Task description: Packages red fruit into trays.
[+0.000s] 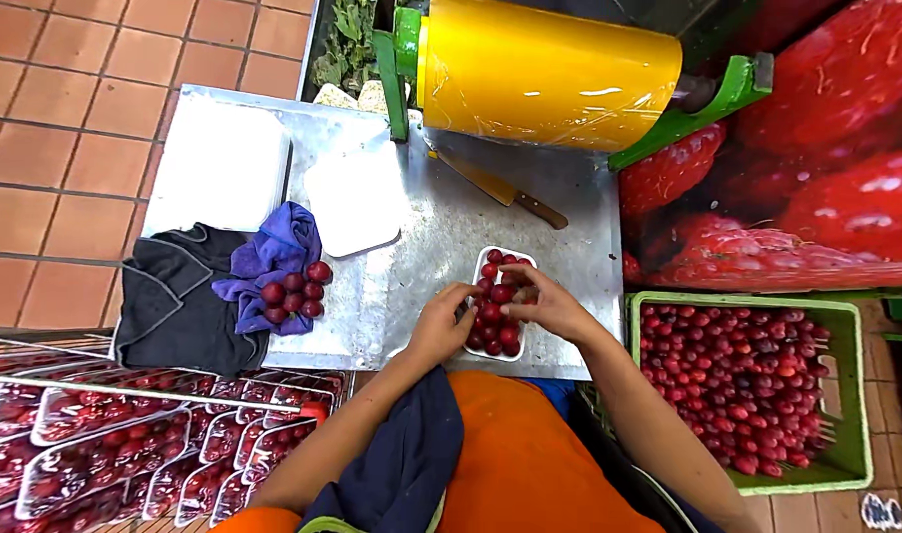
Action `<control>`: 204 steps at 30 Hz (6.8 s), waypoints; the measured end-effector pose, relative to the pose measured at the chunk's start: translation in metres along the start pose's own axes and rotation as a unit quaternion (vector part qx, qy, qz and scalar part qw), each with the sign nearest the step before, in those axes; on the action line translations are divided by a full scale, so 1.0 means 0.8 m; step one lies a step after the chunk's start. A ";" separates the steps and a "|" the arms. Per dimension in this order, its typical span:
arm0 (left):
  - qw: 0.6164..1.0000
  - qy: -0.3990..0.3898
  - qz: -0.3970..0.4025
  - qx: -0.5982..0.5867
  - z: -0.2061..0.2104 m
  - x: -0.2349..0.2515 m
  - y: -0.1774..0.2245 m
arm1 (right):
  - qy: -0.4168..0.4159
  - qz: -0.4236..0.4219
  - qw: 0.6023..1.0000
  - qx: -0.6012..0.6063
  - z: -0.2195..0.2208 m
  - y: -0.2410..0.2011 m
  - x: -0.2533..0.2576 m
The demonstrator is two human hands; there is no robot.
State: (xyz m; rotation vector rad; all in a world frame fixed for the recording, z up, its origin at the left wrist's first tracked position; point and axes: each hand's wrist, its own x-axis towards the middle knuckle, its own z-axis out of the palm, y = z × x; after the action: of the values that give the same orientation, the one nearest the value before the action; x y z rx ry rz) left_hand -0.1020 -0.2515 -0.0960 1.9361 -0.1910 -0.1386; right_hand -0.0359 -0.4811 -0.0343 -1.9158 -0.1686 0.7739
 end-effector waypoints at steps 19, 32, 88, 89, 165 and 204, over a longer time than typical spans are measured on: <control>0.999 -0.029 0.031 0.024 0.026 0.031 0.012 | 0.179 -0.024 0.982 -0.055 0.008 0.054 -0.043; 0.999 0.023 0.013 -0.026 0.021 -0.020 0.048 | 0.357 0.320 0.844 -0.240 -0.125 0.364 -0.265; 0.991 0.094 0.044 -0.089 0.007 -0.031 0.027 | 0.441 0.237 0.811 -0.303 -0.084 0.351 -0.218; 0.990 0.094 0.044 -0.091 0.005 -0.027 0.027 | 0.475 0.225 0.813 -0.251 -0.091 0.357 -0.221; 0.988 -0.039 0.042 0.140 0.024 0.094 0.020 | 0.017 -0.015 0.980 -0.197 -0.084 0.013 0.079; 0.951 0.036 0.031 0.307 -0.013 0.275 -0.015 | 0.161 0.072 0.984 -0.019 -0.001 0.034 -0.013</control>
State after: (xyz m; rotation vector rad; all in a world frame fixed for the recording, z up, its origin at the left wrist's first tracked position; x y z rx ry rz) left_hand 0.1166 -0.2815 -0.1049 2.5468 -0.2679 0.0431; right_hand -0.0496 -0.4989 -0.0531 -2.0766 0.1577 0.5461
